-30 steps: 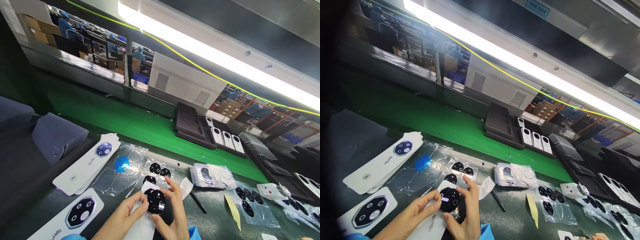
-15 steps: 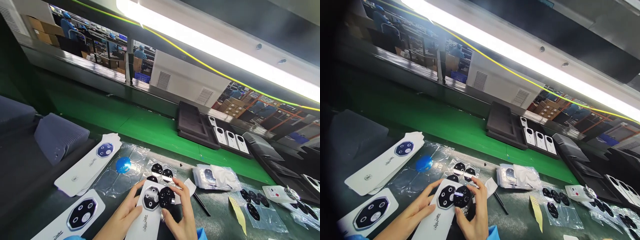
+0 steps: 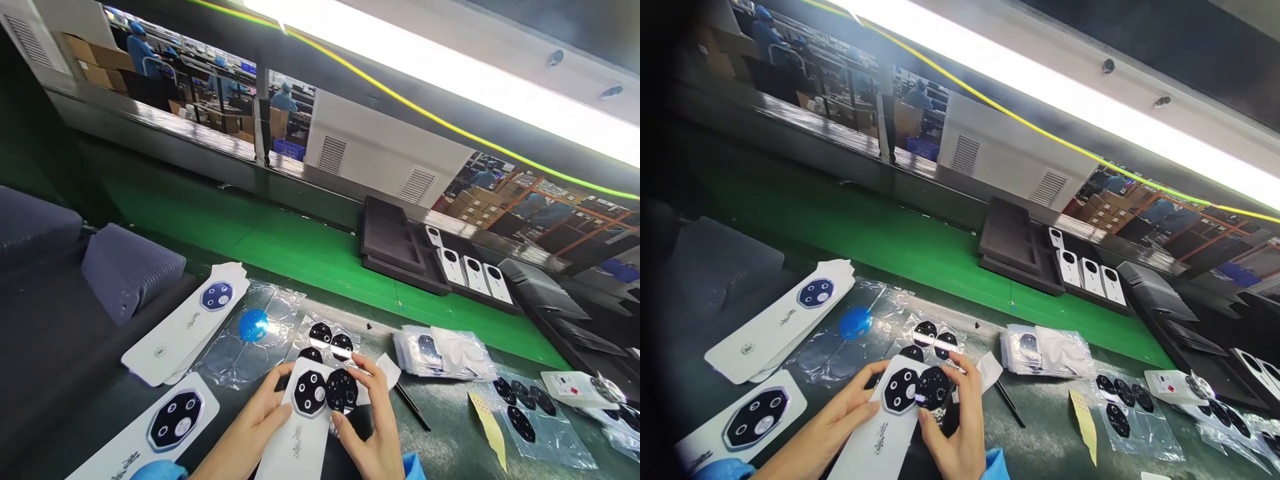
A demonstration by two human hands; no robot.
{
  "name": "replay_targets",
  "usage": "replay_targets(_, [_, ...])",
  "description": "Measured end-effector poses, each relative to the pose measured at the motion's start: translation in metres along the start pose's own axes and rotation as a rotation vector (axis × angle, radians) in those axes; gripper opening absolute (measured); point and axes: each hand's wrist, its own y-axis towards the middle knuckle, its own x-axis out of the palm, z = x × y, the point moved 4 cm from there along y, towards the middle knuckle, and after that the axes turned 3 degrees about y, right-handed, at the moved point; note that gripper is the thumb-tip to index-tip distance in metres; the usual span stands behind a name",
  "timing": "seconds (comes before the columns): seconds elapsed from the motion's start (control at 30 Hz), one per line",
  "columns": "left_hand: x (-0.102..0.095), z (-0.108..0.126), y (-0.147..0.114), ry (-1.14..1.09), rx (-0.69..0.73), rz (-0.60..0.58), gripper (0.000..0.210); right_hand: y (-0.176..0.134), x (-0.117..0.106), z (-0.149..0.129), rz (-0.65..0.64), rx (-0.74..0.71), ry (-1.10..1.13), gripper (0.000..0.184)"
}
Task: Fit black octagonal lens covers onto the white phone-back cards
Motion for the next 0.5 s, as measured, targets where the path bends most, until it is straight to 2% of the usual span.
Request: replay_targets(0.5, [0.0029,0.0041,-0.0028,-0.005,-0.026,0.008,0.067,0.0041,-0.0006,-0.0038,0.043,-0.017,-0.011,0.041])
